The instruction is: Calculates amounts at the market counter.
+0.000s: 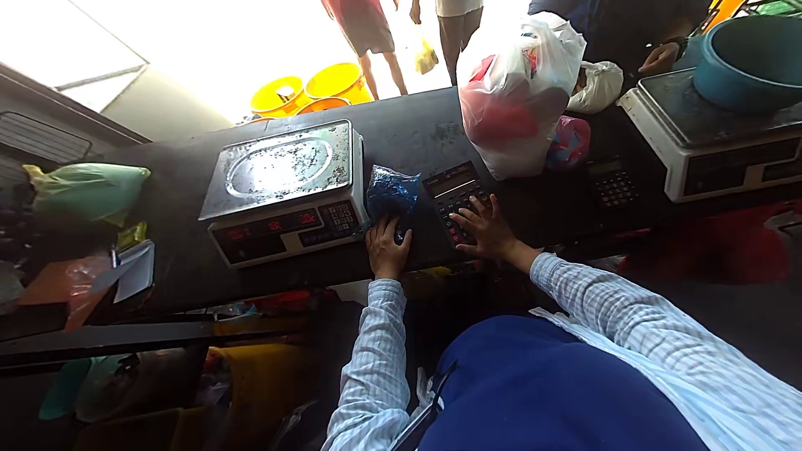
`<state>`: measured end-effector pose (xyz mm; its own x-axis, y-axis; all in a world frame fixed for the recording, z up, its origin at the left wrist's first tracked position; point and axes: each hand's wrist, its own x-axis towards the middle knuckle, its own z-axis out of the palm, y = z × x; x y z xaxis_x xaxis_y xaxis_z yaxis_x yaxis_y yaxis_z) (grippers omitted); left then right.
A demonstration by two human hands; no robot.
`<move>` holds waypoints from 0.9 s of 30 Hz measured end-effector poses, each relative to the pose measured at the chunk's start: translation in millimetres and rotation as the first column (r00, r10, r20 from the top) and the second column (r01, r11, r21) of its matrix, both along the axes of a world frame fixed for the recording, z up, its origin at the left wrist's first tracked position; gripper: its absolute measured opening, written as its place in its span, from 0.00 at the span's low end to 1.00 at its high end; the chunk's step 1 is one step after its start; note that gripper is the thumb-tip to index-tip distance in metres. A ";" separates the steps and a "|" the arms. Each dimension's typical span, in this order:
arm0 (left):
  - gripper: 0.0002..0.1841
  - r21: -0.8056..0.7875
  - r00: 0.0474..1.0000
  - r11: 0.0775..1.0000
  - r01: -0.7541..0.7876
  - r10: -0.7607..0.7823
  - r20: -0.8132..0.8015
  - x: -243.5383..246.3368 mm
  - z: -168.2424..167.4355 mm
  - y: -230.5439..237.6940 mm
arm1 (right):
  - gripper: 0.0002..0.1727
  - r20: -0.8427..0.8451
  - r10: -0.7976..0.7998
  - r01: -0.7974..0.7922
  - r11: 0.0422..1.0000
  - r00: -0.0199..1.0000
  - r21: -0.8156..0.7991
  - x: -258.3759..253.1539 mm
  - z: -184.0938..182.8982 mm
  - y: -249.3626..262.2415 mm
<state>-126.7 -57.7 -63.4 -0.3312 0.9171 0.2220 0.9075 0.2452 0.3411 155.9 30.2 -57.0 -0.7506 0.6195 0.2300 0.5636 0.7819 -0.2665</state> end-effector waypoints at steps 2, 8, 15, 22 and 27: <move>0.29 -0.003 1.000 1.000 0.006 -0.006 -0.007 0.3 1.0 -1.4 | 0.42 -0.158 -0.050 0.056 0.998 0.986 0.034 6.6 1.6 -9.2; 0.28 -0.004 1.000 1.000 -0.006 0.006 -0.005 1.7 6.1 0.3 | 0.40 -0.249 -0.246 0.253 0.967 0.937 -0.003 34.0 9.1 -39.4; 0.28 -0.007 1.000 1.000 -0.008 0.008 -0.010 1.4 4.9 -0.2 | 0.35 -0.258 -0.283 0.288 0.957 0.924 -0.018 31.8 11.8 -40.2; 0.27 -0.009 1.000 1.000 -0.009 0.009 -0.004 2.6 5.6 1.4 | 0.36 -0.035 -0.304 0.299 0.949 0.952 -0.100 10.8 27.4 -19.2; 0.28 -0.009 1.000 1.000 0.004 -0.004 -0.007 2.1 3.7 -0.8 | 0.46 0.106 -0.332 0.347 0.915 0.937 -0.206 -7.8 34.7 -1.0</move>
<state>-124.6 -58.4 -59.7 -0.3259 0.9205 0.2157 0.9108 0.2445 0.3328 148.1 29.2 -22.3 -0.4948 0.8689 0.0166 0.8075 0.4667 -0.3607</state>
